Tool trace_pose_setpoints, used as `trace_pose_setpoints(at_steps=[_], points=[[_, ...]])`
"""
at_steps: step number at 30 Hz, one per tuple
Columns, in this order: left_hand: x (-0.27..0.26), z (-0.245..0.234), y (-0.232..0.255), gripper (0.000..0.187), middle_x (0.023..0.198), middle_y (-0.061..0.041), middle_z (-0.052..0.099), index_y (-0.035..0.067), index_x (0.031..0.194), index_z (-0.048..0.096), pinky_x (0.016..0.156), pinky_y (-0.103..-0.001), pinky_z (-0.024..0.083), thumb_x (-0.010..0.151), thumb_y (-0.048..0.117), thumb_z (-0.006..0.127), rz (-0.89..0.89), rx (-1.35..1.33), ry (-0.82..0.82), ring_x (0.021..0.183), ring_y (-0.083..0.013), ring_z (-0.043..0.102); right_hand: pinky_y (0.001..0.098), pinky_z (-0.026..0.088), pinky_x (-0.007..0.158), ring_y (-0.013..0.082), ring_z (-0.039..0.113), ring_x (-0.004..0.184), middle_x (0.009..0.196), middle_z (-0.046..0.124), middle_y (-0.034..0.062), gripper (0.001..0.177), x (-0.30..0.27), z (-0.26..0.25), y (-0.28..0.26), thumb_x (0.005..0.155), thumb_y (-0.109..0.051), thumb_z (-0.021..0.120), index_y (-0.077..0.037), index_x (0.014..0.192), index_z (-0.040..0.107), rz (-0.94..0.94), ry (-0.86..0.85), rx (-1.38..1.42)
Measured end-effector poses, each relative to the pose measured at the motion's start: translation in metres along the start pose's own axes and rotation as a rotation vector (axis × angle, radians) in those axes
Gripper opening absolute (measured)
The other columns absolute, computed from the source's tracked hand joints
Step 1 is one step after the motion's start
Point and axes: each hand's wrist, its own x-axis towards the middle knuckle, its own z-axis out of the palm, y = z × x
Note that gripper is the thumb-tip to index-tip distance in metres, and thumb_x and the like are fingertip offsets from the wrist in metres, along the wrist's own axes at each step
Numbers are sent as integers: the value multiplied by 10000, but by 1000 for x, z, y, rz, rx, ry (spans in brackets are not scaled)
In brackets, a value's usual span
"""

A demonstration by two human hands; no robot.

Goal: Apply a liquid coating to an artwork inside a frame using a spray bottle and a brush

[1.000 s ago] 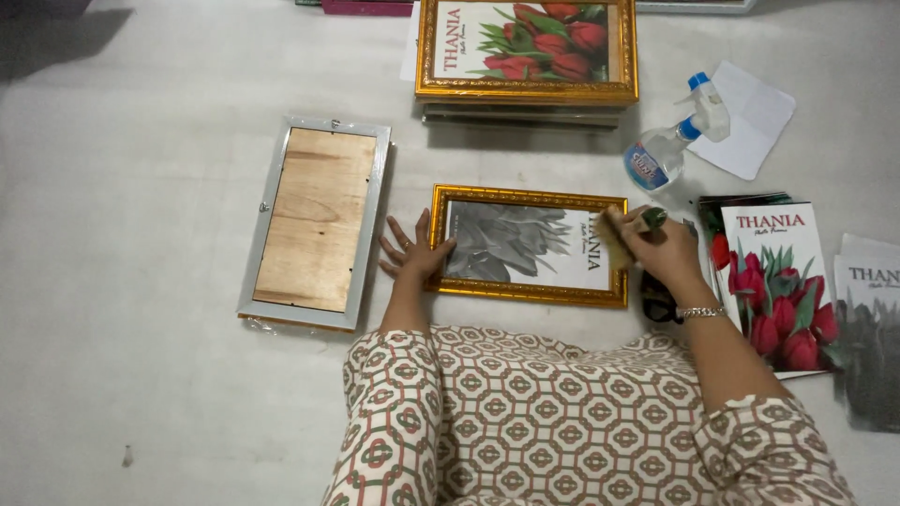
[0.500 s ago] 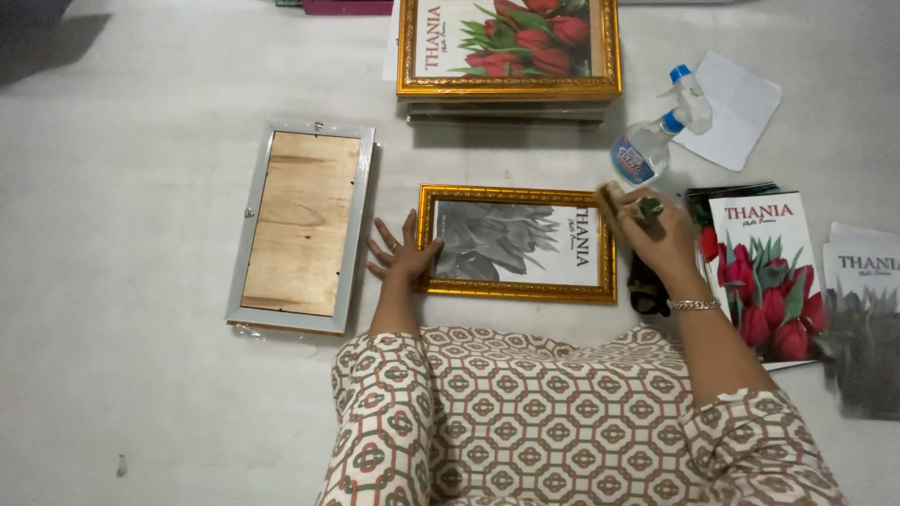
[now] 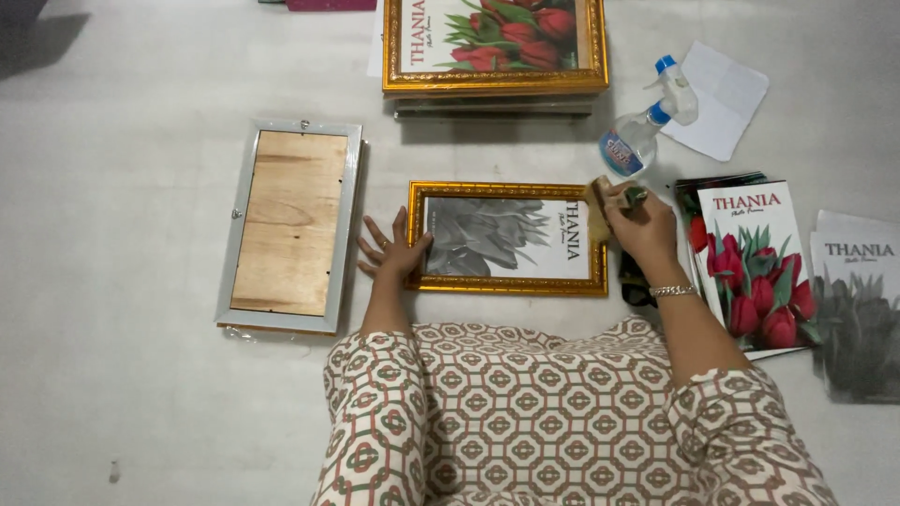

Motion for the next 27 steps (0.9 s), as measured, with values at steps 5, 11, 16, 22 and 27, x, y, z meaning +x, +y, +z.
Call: trace_pose_setpoints(at_steps=[5,11,16,22,27], points=[[-3,-3,2,895,1617,-59,-406,581,1581,-6,1109,-759,-152,878,826,491,5,-41,-1,1485,-515,-250,509,553,848,397,694,961,1047,699,114,288,-4,3,7,907,-85,661,-185,1176,683,-261,60,-207],[-1,0,2,883,1624,-55,-396,590,1576,-4,1122,-745,-149,876,839,473,10,-34,7,1494,-506,-242,527,594,716,404,717,866,930,705,151,185,13,29,42,920,-219,739,-111,1067,705,-229,220,-211],[0,0,0,890,1617,-58,-408,587,1577,-8,1117,-745,-164,870,846,466,-12,-16,4,1495,-506,-240,561,571,799,397,703,897,931,690,71,170,1,24,20,958,-249,699,-220,1124,681,-252,146,-73],[-9,-4,6,845,1625,-58,-394,593,1572,-7,1129,-744,-148,889,848,421,-5,-33,3,1492,-500,-254,541,598,736,414,716,871,1010,662,118,185,3,33,15,981,-202,656,-158,1161,657,-399,149,-319],[-15,-7,12,753,1638,-41,-371,601,1566,13,1134,-739,-147,924,845,321,-40,-10,3,1499,-479,-252,544,597,714,412,713,870,973,673,89,201,2,50,27,932,-270,722,-190,1114,700,-393,37,-178]])
